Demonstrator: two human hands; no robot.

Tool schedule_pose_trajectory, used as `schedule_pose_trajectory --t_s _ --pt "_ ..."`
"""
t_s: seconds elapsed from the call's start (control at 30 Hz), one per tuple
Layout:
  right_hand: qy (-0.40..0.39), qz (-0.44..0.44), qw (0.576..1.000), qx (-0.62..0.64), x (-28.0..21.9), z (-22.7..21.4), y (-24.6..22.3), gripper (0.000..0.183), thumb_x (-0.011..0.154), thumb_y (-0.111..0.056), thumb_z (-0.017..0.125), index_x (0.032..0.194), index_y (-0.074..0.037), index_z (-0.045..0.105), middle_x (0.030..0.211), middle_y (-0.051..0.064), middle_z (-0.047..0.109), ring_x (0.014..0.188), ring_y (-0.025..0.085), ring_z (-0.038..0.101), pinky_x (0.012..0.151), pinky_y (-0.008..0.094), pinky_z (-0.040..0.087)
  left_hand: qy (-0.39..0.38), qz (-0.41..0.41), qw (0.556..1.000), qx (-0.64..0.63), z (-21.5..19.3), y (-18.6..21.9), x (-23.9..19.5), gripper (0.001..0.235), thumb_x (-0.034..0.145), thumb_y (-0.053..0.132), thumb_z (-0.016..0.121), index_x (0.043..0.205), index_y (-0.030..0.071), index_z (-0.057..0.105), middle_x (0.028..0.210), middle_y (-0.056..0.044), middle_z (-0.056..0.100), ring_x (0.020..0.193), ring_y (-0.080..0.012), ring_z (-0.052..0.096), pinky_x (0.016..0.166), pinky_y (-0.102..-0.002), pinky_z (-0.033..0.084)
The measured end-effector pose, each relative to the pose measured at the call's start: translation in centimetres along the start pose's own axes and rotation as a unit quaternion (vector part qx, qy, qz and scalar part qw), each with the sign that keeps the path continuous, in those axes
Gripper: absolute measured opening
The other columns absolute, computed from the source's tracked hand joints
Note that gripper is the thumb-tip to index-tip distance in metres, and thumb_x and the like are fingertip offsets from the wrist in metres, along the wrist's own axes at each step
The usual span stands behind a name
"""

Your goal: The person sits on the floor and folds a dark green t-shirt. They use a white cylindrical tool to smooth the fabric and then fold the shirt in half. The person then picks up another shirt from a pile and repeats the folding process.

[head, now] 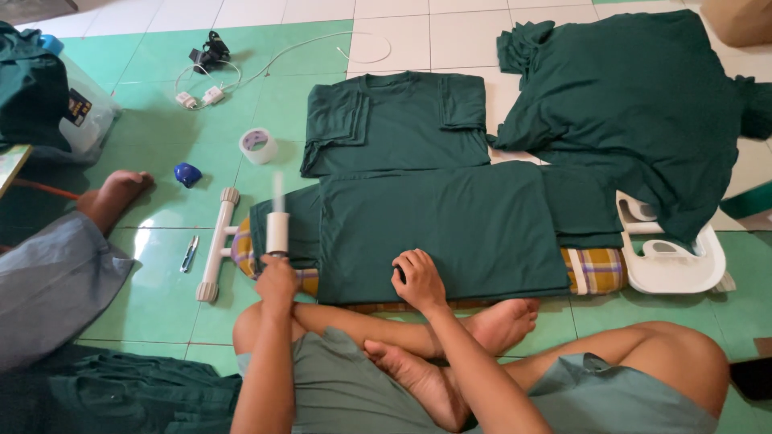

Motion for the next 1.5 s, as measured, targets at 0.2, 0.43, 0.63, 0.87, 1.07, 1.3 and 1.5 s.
schedule_pose_trajectory --t_s 0.2,0.43,0.63,0.87,1.07,1.3,1.5 --pt "-0.002 -0.002 1.0 0.014 -0.1 0.1 0.1 0.01 0.084 -0.016 0.067 0.093 -0.017 0.064 0.092 0.002 0.061 0.098 0.024 0.067 0.104 0.043 0.051 -0.108 -0.156 0.973 -0.131 6.2 -8.9 4.6 0.049 0.112 0.045 0.041 0.12 -0.003 0.046 0.091 -0.021 0.075 0.089 -0.0432 0.077 0.076 -0.056 0.059" --pt "0.006 -0.014 1.0 0.013 0.3 -0.6 -0.4 0.01 0.082 -0.016 0.067 0.092 -0.017 0.064 0.092 0.002 0.06 0.097 0.025 0.066 0.103 0.044 0.051 0.036 -0.191 0.959 -0.209 -4.7 -3.7 3.9 0.043 0.115 0.039 0.046 0.115 -0.003 0.052 0.081 -0.029 0.07 0.083 -0.0511 0.073 0.072 -0.058 0.057" --pt "0.004 -0.005 0.999 0.039 0.3 -0.9 -0.6 0.01 0.081 -0.012 0.068 0.091 -0.014 0.067 0.09 0.005 0.063 0.094 0.029 0.068 0.101 0.046 0.053 0.071 0.088 0.983 -0.141 -11.0 10.8 2.7 0.031 0.11 0.035 0.044 0.114 0.006 0.053 0.062 -0.017 0.068 0.062 -0.0349 0.075 0.056 -0.044 0.058" --pt "-0.019 -0.001 0.996 0.092 2.0 -4.3 -2.3 0.008 0.085 -0.004 0.063 0.092 -0.005 0.065 0.094 0.009 0.062 0.088 0.029 0.062 0.104 0.048 0.046 -0.116 0.111 0.963 -0.215 -5.0 14.4 3.1 0.031 0.109 0.042 0.042 0.11 0.011 0.045 0.077 -0.019 0.074 0.068 -0.0461 0.071 0.059 -0.06 0.052" --pt "-0.032 0.005 0.996 0.087 2.1 -3.8 -2.4 0.005 0.087 -0.003 0.063 0.091 -0.006 0.065 0.094 0.008 0.063 0.089 0.026 0.063 0.105 0.048 0.047 -0.072 -0.004 0.982 -0.172 -2.8 9.4 5.4 0.039 0.11 0.048 0.044 0.105 0.009 0.047 0.081 -0.018 0.074 0.071 -0.0447 0.072 0.059 -0.058 0.054" --pt "-0.034 0.026 0.995 0.091 2.1 -3.7 -2.2 0.007 0.087 -0.003 0.064 0.092 -0.008 0.065 0.095 0.007 0.063 0.09 0.026 0.063 0.106 0.048 0.046 0.0 -0.034 0.967 -0.252 -4.7 7.1 5.9 0.029 0.112 0.036 0.05 0.115 0.007 0.051 0.08 -0.023 0.071 0.069 -0.0504 0.067 0.058 -0.062 0.048" --pt "0.059 0.143 0.953 0.262 1.4 -4.4 1.0 0.012 0.092 -0.007 0.06 0.102 -0.006 0.066 0.103 0.01 0.065 0.099 0.027 0.066 0.091 0.035 0.051 -0.075 0.005 0.904 -0.422 -9.1 11.2 4.4 0.031 0.106 0.038 0.045 0.116 0.015 0.062 0.089 -0.026 0.073 0.082 -0.0546 0.065 0.069 -0.062 0.043"
Point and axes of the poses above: each hand's wrist, its own x-axis towards the middle knuckle, its own z-axis out of the palm, y = z × x, the point moved 8 cm from there along x, towards the middle knuckle
